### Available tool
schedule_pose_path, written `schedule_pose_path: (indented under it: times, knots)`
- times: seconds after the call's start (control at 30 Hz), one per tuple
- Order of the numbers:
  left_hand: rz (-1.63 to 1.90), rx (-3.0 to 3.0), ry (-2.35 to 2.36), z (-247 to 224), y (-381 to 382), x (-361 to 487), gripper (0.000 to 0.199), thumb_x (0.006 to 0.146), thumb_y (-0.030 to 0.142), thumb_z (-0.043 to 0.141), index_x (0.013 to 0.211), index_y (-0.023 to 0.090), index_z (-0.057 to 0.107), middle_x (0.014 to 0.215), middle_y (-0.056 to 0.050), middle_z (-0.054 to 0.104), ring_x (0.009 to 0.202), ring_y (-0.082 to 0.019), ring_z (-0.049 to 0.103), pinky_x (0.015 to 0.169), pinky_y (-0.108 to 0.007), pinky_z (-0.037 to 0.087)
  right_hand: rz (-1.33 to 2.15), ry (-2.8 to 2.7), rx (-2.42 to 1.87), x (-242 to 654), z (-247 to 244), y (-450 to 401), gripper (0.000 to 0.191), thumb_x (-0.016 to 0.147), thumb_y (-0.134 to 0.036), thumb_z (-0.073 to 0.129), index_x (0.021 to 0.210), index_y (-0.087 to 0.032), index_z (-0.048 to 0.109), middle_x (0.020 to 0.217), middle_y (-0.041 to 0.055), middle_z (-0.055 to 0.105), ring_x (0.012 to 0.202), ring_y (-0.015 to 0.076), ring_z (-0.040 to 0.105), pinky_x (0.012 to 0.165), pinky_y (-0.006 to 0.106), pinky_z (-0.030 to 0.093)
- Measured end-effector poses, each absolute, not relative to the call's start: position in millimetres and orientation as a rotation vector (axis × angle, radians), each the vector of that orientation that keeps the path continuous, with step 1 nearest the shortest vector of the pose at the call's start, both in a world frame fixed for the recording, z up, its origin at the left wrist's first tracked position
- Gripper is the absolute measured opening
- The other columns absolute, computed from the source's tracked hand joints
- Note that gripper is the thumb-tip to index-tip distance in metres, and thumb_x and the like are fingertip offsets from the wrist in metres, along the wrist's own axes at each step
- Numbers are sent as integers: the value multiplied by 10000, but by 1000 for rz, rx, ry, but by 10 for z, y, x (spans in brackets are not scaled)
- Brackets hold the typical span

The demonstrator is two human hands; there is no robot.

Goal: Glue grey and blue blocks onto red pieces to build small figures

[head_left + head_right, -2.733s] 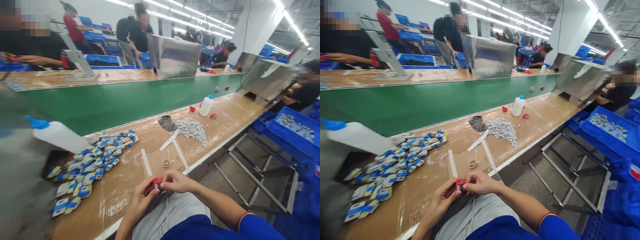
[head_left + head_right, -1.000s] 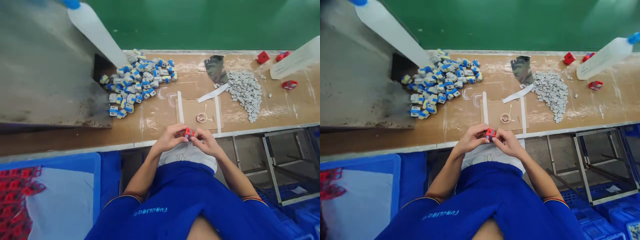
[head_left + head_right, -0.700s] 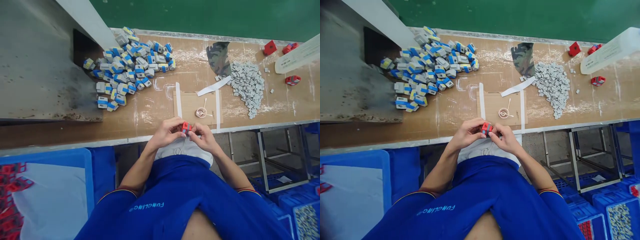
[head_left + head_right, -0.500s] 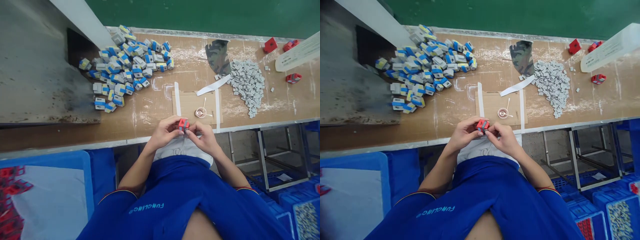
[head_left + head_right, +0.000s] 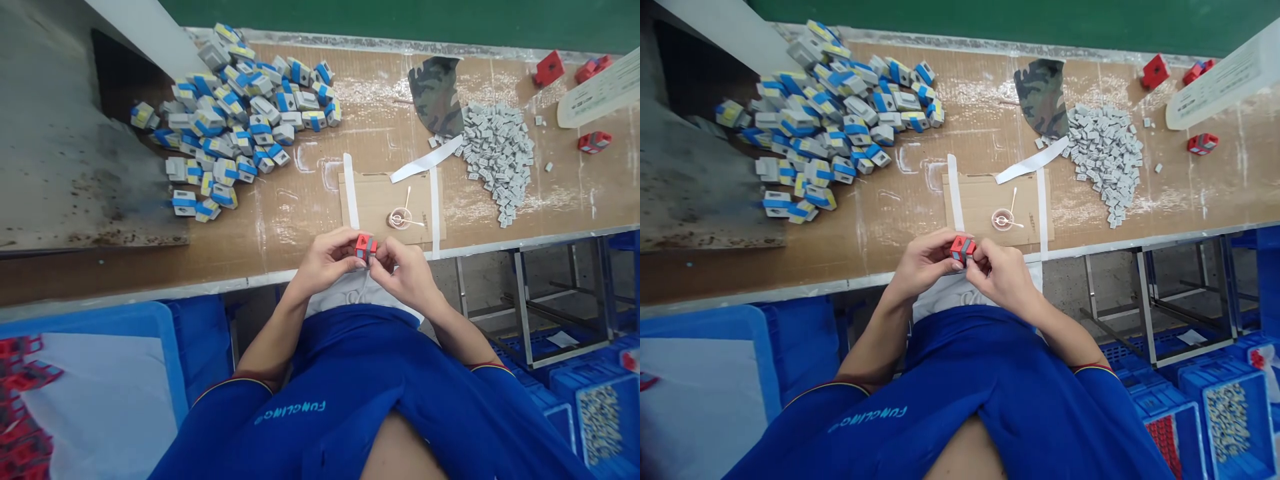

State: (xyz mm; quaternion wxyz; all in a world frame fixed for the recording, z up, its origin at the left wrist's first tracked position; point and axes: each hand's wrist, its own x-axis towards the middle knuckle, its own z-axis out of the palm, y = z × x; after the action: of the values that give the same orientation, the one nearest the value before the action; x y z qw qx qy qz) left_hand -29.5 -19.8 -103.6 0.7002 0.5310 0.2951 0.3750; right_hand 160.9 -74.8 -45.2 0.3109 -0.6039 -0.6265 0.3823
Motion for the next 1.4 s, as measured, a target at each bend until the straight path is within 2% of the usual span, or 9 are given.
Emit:
schedule_pose_path:
  times: [0.2,0.37,0.5,0.6,0.7,0.87,1.07,1.3,1.4]
  knots:
    - [832,1234,665,-1024,-179,-289,390,795,388,974,1087,164,846,985,-71,731,860,-163,707,747,-235,611,1062,-1643,-1621,1635,-514,-759,205,905,-311,612,774,-257,463,609,-46,586,521,111,534,544,229,386]
    - [890,1138,606,-1035,-176,-267,441,759,341,1001,1138,181,840,1025,-65,754,903,-177,765,791,-248,636,960,-1663,-1468,1639,-511,-787,176,969,-280,609,817,-242,526,680,-31,644,568,110,579,575,226,455]
    - [973,1140,588,-1014,-171,-285,431,774,321,993,1156,203,833,1050,-62,773,944,-166,762,820,-232,617,836,-1693,-1376,1618,-563,-862,85,1036,-305,627,1052,-223,645,822,3,709,675,134,656,651,255,541]
    - [1007,1110,595,-1024,-186,-299,437,779,367,991,1155,219,823,1030,-46,778,910,-149,748,813,-225,603,742,-1677,-1352,1587,-660,-916,297,1030,-339,697,1296,-234,616,993,37,733,783,158,699,714,289,600]
    - [981,1041,603,-1056,-217,-283,498,757,449,999,1140,203,796,1010,-56,803,852,-169,766,770,-253,612,647,-1672,-1334,1558,-725,-931,470,1001,-357,762,1416,-256,567,1173,89,725,927,199,729,767,328,649]
    - [907,962,605,-1039,-240,-219,548,718,467,1021,1117,186,771,958,-50,818,795,-162,770,752,-249,620,489,-1730,-1331,1571,-653,-906,409,1030,-324,733,1415,-258,615,1194,108,734,1018,227,744,799,352,679]
    - [891,980,572,-975,-215,-201,454,747,369,1017,1064,174,757,970,-49,827,830,-145,784,790,-223,620,571,-1698,-1311,1656,-581,-909,446,1014,-327,760,1440,-257,648,1207,106,753,991,217,750,798,344,685]
    - [819,1065,578,-985,-222,-237,471,804,326,980,1209,194,780,1130,-86,841,959,-190,816,865,-257,638,603,-1693,-1363,1722,-581,-939,369,1034,-366,732,1379,-244,689,1184,110,768,925,197,753,762,343,684]
    - [803,1098,589,-964,-226,-227,474,815,311,969,1235,174,795,1163,-110,845,991,-208,826,884,-268,653,598,-1665,-1331,1746,-581,-949,381,1022,-325,755,1389,-250,688,1195,108,779,977,208,766,769,336,686]
